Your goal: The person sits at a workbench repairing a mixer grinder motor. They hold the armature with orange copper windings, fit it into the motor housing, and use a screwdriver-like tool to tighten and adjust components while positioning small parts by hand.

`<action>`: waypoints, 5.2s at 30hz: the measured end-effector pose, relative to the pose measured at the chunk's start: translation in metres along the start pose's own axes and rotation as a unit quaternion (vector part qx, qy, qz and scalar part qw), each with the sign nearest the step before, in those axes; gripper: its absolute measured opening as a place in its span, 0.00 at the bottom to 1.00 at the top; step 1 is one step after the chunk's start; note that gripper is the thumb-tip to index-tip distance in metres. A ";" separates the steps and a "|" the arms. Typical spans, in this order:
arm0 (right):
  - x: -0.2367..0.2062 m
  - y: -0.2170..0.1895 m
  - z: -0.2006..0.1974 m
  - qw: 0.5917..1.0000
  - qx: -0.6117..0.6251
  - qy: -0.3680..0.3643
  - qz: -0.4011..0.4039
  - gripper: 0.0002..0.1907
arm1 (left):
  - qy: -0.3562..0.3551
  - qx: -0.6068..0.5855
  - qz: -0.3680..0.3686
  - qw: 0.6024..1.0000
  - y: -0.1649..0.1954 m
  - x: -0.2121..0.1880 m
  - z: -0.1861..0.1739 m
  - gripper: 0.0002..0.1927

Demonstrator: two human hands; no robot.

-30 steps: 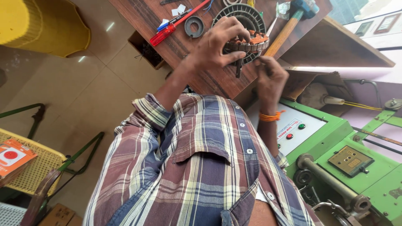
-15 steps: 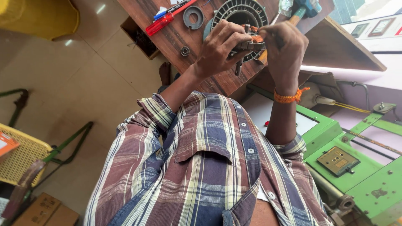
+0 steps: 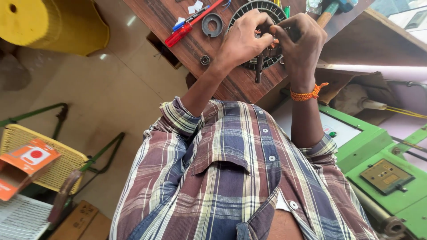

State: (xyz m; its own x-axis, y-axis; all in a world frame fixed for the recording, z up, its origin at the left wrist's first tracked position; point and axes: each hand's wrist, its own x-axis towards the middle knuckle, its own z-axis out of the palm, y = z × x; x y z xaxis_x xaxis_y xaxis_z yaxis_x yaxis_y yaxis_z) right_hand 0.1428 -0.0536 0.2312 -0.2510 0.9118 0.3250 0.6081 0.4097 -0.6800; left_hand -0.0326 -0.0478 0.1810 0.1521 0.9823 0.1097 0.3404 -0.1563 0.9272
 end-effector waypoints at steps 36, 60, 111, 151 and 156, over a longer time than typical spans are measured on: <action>-0.077 0.002 -0.033 0.993 0.066 -0.074 0.063 0.08 | 0.050 0.050 0.225 0.972 -0.004 -0.046 -0.009 0.20; -0.009 0.007 -0.003 0.999 0.022 0.017 -0.021 0.06 | 0.021 -0.015 -0.075 0.997 0.010 -0.011 0.013 0.13; -0.045 0.001 -0.108 0.996 -0.088 -0.008 0.028 0.07 | 0.028 -0.054 0.316 0.947 0.003 -0.013 0.068 0.16; -0.097 -0.005 0.031 0.961 0.132 0.071 0.232 0.06 | -0.151 -0.144 0.222 0.953 -0.020 -0.004 -0.002 0.19; -0.106 0.013 0.029 0.958 0.135 0.086 0.237 0.08 | -0.072 -0.048 0.217 0.972 -0.014 -0.014 0.018 0.26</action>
State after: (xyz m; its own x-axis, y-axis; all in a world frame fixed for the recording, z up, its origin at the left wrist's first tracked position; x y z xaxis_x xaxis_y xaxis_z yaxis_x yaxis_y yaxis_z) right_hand 0.1552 -0.1443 0.1684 0.1478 0.9887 0.0254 0.3993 -0.0362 -0.9161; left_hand -0.0225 -0.0609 0.1598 0.3929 0.7999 0.4536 0.1275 -0.5359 0.8346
